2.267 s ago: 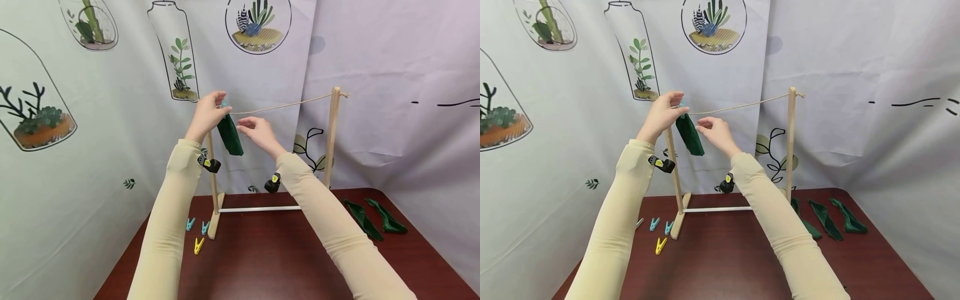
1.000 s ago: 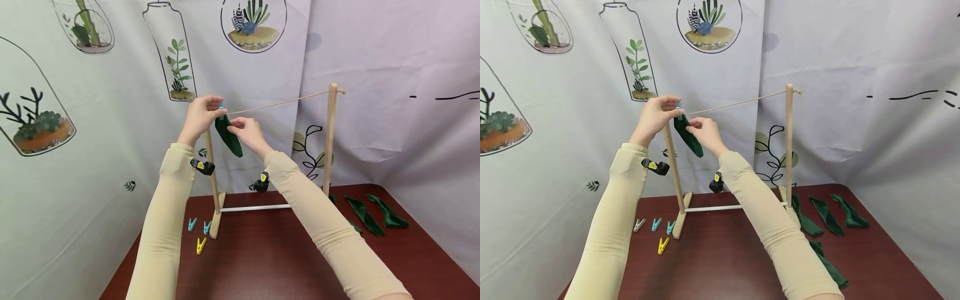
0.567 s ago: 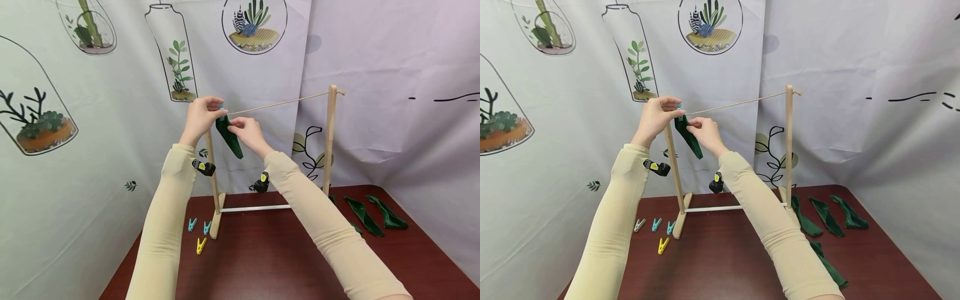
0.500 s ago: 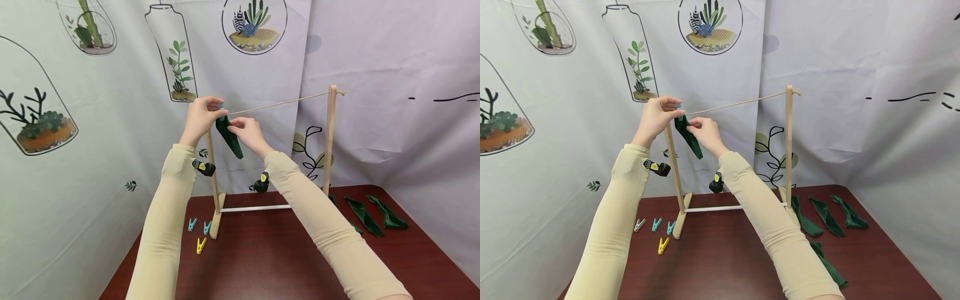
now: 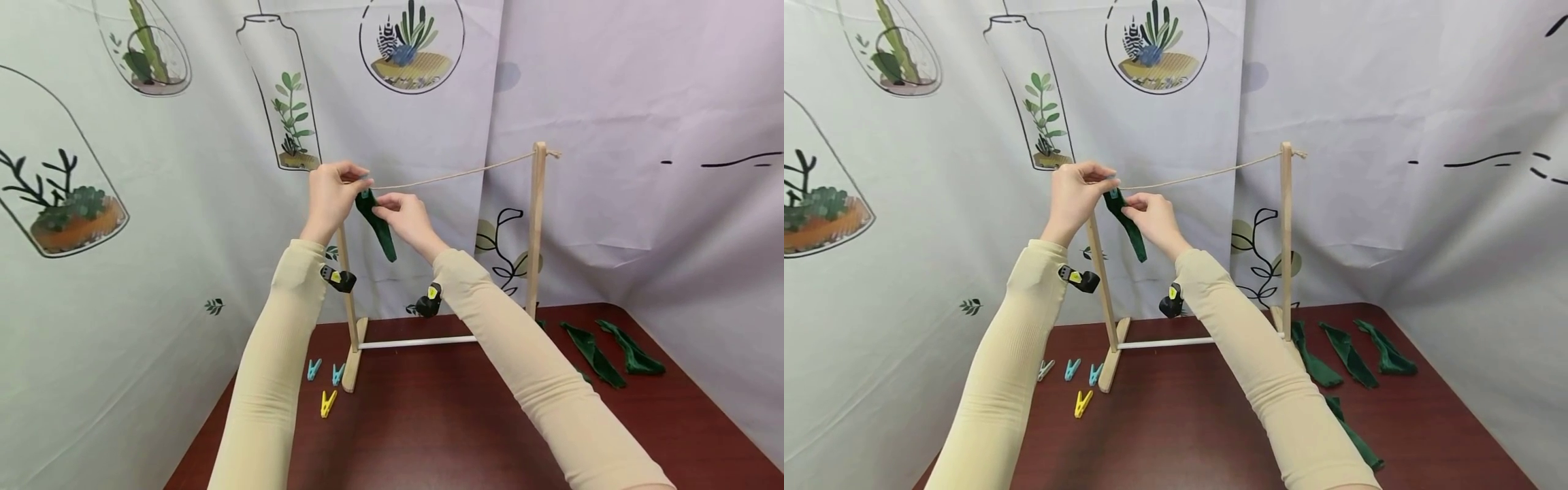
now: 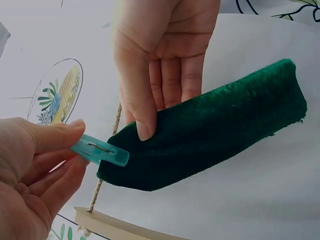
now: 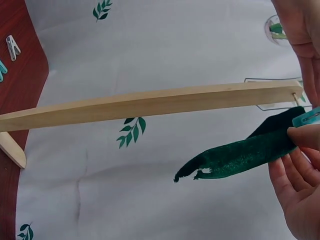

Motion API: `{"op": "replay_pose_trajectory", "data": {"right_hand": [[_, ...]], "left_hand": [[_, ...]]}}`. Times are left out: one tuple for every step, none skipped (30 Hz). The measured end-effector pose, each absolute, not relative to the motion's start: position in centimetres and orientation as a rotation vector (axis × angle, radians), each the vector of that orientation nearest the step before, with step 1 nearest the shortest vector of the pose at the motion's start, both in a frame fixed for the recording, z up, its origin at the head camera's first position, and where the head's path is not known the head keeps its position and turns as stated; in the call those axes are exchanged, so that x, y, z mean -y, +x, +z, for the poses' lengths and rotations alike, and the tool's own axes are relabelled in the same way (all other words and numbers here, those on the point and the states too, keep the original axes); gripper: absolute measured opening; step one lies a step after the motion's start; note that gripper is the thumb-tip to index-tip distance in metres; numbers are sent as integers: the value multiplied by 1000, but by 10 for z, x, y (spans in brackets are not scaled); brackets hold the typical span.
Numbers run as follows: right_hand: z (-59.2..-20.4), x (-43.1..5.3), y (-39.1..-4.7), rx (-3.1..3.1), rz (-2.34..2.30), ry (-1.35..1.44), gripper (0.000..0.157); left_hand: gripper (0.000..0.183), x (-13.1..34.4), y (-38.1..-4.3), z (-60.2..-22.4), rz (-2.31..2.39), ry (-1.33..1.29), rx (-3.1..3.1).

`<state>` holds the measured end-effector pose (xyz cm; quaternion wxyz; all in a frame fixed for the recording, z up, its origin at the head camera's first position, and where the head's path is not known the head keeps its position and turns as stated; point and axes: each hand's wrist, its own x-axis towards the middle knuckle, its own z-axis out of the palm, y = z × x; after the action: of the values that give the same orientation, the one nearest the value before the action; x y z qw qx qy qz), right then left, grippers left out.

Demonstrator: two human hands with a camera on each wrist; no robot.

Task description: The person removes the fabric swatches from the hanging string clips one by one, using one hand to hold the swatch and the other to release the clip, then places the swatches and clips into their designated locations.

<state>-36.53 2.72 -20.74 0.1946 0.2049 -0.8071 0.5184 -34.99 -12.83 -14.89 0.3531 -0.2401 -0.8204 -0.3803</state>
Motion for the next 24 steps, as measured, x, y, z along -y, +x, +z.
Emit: {"op": "replay_pose_trajectory", "data": {"right_hand": [[-207, -28, -365, 2262, 1458, 575, 28], [-207, -28, -365, 2261, 1463, 574, 29], [-207, -29, -365, 2258, 1469, 573, 29], [-206, -29, -365, 2252, 1474, 572, 29], [-206, -29, -365, 2250, 1475, 569, 29], [-206, -30, -364, 2247, 1478, 568, 29], [-206, -30, -364, 2243, 1480, 567, 29], [-206, -30, -364, 2240, 1480, 567, 29], [-206, -31, -363, 2238, 1478, 568, 29], [-206, -31, -363, 2237, 1477, 568, 29], [-206, -31, -363, 2238, 1477, 568, 29], [-206, -31, -363, 2238, 1478, 568, 29], [-207, -32, -363, 2239, 1478, 567, 29], [-207, -32, -362, 2243, 1477, 565, 29], [-208, -32, -363, 2246, 1477, 562, 29], [-209, -33, -363, 2250, 1478, 559, 29], [-209, -33, -363, 2251, 1478, 557, 28], [-210, -33, -362, 2254, 1478, 552, 28], [-211, -34, -363, 2253, 1481, 551, 27], [-211, -34, -363, 2254, 1482, 547, 27], [-212, -35, -363, 2254, 1484, 544, 27], [-212, -35, -364, 2254, 1484, 540, 26], [-213, -36, -364, 2254, 1485, 536, 26], [-213, -37, -364, 2254, 1486, 534, 26]], "left_hand": [[16, 128, -350, -149, -979, -623, 2115], [16, 128, -350, -149, -974, -623, 2111], [16, 127, -349, -148, -967, -624, 2107], [16, 127, -349, -148, -962, -623, 2105], [16, 126, -348, -147, -961, -623, 2103], [16, 126, -348, -147, -964, -623, 2100], [16, 126, -348, -147, -967, -624, 2097], [17, 125, -348, -146, -971, -623, 2094], [17, 126, -348, -146, -978, -624, 2089], [16, 126, -348, -146, -989, -626, 2083], [16, 127, -348, -146, -999, -631, 2076], [16, 127, -348, -146, -1011, -635, 2068], [16, 128, -347, -146, -1022, -637, 2063], [16, 129, -347, -146, -1034, -639, 2059], [16, 130, -346, -146, -1043, -640, 2053], [15, 130, -345, -145, -1050, -643, 2045], [15, 131, -344, -145, -1061, -646, 2035], [15, 132, -343, -144, -1064, -647, 2027], [15, 132, -341, -143, -1063, -647, 2020], [15, 133, -340, -142, -1062, -649, 2009], [15, 133, -339, -140, -1060, -651, 1998], [15, 133, -338, -139, -1061, -657, 1989], [15, 133, -337, -137, -1059, -658, 1983], [15, 133, -336, -136, -1049, -658, 1979]]}}
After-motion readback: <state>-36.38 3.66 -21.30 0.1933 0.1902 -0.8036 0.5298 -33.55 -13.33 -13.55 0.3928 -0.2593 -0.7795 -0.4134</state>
